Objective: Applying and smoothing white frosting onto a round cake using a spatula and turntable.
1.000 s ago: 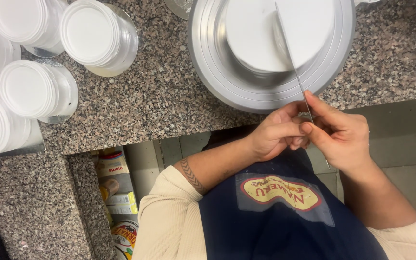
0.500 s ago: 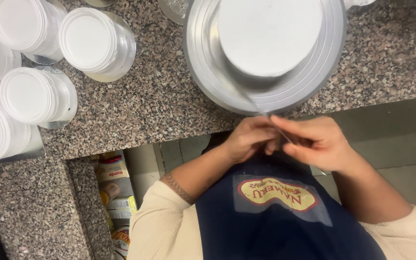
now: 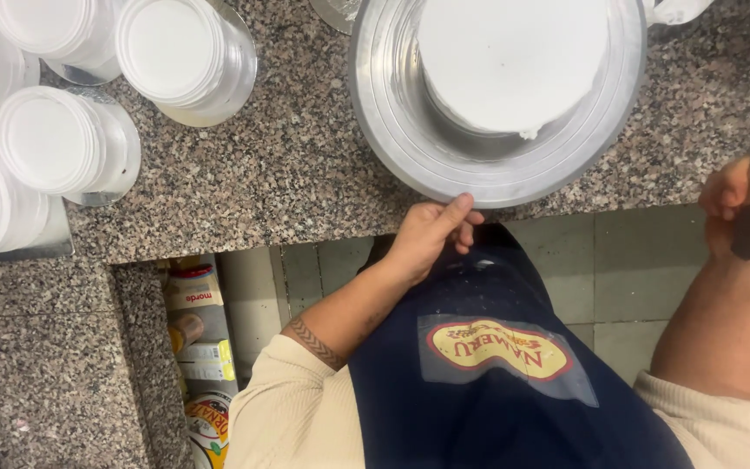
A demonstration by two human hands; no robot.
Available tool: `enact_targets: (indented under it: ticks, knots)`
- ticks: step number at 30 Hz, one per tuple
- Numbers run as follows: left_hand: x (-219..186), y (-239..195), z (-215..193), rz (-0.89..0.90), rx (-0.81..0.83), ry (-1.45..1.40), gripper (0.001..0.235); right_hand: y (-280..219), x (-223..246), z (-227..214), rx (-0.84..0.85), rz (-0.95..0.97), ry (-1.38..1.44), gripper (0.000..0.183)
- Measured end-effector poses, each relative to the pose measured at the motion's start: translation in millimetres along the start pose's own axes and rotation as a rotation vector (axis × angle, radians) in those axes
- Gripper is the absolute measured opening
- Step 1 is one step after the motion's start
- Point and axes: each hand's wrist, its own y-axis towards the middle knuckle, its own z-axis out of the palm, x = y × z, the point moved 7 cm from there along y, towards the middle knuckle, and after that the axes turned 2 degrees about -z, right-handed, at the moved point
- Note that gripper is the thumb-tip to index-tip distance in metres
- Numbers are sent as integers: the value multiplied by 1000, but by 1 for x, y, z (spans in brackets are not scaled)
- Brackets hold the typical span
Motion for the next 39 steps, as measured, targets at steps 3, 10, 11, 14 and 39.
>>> enact_targets:
  ticks: [3,10,11,14,39]
  knots:
    - [-2,-1,-7,-6,-7,25,56,13,-8,-7,-42,-7,-31,58]
    - [3,2,-13,64,118,2,56,113,-18,-68,-236,-81,-564,28]
    - [6,4,-17,64,105,7,55,125,-16,-64,-272,-52,-719,25]
    - [-2,11,-28,79,67,6,54,149,-6,-54,-344,10,-1021,24]
    - [-104,25,-102,493,-227,-200,61,49,104,-146,-201,144,-729,47]
